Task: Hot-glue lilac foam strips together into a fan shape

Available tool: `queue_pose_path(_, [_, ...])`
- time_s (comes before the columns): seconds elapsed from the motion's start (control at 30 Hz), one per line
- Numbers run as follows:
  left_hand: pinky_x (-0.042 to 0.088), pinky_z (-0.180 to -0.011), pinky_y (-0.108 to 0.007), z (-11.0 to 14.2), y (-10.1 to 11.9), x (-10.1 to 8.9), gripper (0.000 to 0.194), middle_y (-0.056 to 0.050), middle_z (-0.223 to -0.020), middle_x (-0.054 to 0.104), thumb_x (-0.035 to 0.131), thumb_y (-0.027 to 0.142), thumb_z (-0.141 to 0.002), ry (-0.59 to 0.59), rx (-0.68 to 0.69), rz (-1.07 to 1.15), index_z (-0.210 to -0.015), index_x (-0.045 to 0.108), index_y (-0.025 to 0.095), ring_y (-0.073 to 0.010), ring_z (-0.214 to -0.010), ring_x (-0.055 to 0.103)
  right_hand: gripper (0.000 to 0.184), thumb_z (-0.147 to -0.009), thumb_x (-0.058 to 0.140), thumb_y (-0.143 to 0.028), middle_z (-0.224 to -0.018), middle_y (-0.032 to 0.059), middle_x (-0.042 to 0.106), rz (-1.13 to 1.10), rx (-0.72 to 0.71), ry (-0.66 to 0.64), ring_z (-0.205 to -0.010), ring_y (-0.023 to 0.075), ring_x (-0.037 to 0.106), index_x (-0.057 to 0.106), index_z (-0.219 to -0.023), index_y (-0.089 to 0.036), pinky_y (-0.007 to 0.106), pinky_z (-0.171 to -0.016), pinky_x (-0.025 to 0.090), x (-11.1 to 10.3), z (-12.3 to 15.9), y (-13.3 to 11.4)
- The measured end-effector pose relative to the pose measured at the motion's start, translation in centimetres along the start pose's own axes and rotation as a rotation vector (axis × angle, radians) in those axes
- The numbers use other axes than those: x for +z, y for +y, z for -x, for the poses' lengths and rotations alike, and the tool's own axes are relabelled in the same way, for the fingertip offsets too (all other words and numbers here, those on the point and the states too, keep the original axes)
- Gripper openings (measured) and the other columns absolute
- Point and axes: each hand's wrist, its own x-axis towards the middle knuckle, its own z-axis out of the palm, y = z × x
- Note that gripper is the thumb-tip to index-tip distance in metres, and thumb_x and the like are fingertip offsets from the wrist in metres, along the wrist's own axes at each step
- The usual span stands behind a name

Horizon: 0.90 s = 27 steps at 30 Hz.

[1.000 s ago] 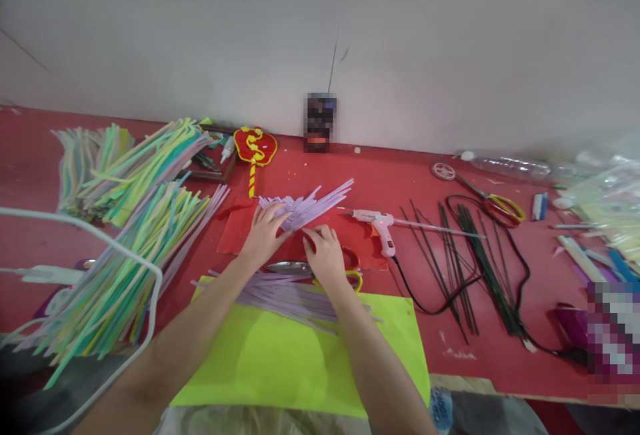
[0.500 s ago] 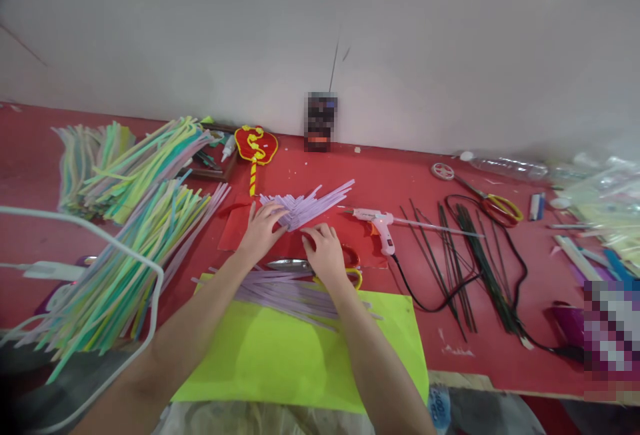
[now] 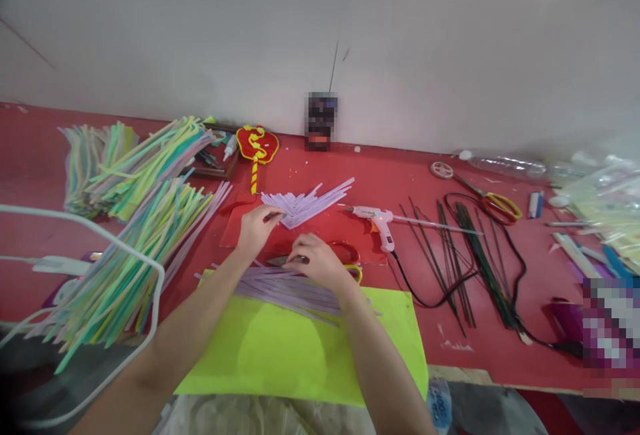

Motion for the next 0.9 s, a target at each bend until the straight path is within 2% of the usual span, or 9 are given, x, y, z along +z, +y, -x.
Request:
queue_pose_path(0.1, [0.047,-0.072,-0.025,0.0,0.3,-0.2,0.010,-0.003,-0.079,0.071,0.059,0.022,-0.082,-0.011,-0.039,0.014,-0.084,0.068,0.020,-0.0149,-0.074,0.064,0.018,-0.076,0.070,-0.037,-0.087,0.0035,0.060,0.142,-0.068,-0.208,-0.085,0.0171,0.053,0.068,-0.081,-0.020,0.031,-0.080,0.042,0.6,-0.2,-1.1])
queue_pose_path(0.23, [0.043,-0.060,-0.023,-0.5,0.6,-0.6,0.018,-0.001,-0.064,0.065,0.055,0.030,-0.083,0.023,-0.185,0.198,-0.076,0.067,0.018,-0.0119,-0.057,0.057,0.010,-0.083,0.064,-0.026,-0.083,0.0032,0.060,0.179,-0.016,-0.223,-0.079,0.0155,0.052,0.063,-0.079,-0.017,0.030,-0.077,0.041,1.0,-0.3,-1.4])
queue_pose_path(0.33, [0.039,-0.049,-0.021,-1.2,0.1,-1.2,0.028,0.000,-0.058,0.059,0.053,0.039,-0.084,0.132,-0.361,0.585,-0.074,0.065,0.015,-0.0089,-0.046,0.049,0.010,-0.085,0.060,-0.026,-0.080,0.0013,0.060,0.000,0.104,-0.156,-0.074,0.0133,0.052,0.059,-0.079,-0.018,0.027,-0.071,0.042,0.8,-0.2,-1.1])
queue_pose_path(0.4, [0.040,-0.050,-0.020,-1.7,-0.5,-1.6,0.030,-0.001,-0.059,0.059,0.054,0.041,-0.082,0.210,-0.439,0.837,-0.076,0.065,0.015,-0.0087,-0.050,0.051,0.015,-0.086,0.059,-0.031,-0.079,0.0004,0.059,-0.132,0.189,-0.073,-0.072,0.0123,0.053,0.057,-0.079,-0.018,0.025,-0.069,0.042,0.5,-0.1,-0.8])
queue_pose_path(0.53, [0.042,-0.056,-0.019,-2.2,-1.3,-2.0,0.026,-0.001,-0.061,0.059,0.057,0.038,-0.081,0.272,-0.481,1.045,-0.078,0.066,0.013,-0.0080,-0.056,0.054,0.028,-0.083,0.057,-0.047,-0.066,-0.0021,0.055,-0.344,0.369,0.153,-0.060,0.0114,0.049,0.053,-0.075,-0.019,0.024,-0.058,0.040,0.1,-0.1,0.0])
queue_pose_path(0.63, [0.042,-0.056,-0.020,-1.8,-0.7,-1.5,0.032,-0.004,-0.068,0.064,0.056,0.043,-0.080,0.133,-0.443,0.958,-0.083,0.068,0.013,-0.0093,-0.058,0.055,0.035,-0.077,0.059,-0.054,-0.058,-0.0049,0.049,-0.470,0.452,0.296,-0.051,0.0094,0.043,0.051,-0.073,-0.020,0.023,-0.051,0.036,0.1,-0.2,0.7])
queue_pose_path(0.77, [0.046,-0.059,-0.025,-0.6,1.5,-0.3,0.032,-0.007,-0.089,0.071,0.063,0.044,-0.075,-0.255,-0.289,0.672,-0.091,0.071,0.017,-0.0128,-0.060,0.058,0.036,-0.075,0.061,-0.055,-0.052,-0.0070,0.043,-0.545,0.468,0.355,-0.047,0.0083,0.038,0.051,-0.072,-0.020,0.022,-0.048,0.034,0.3,-0.4,1.4])
queue_pose_path(0.8, [0.047,-0.061,-0.026,-0.2,2.1,0.0,0.032,-0.007,-0.094,0.071,0.064,0.042,-0.074,-0.337,-0.270,0.626,-0.095,0.071,0.019,-0.0148,-0.065,0.061,0.036,-0.074,0.061,-0.055,-0.052,-0.0070,0.043,-0.551,0.460,0.360,-0.047,0.0085,0.039,0.051,-0.071,-0.020,0.022,-0.047,0.034,0.3,-0.4,1.5])
queue_pose_path(0.9, [0.048,-0.080,-0.029,0.7,3.4,0.7,0.027,-0.006,-0.101,0.071,0.063,0.038,-0.077,-0.455,-0.178,0.511,-0.096,0.071,0.021,-0.0205,-0.092,0.064,0.037,-0.071,0.064,-0.056,-0.054,-0.0059,0.046,-0.552,0.429,0.367,-0.049,0.0092,0.042,0.052,-0.069,-0.020,0.023,-0.048,0.035,0.4,-0.5,1.6])
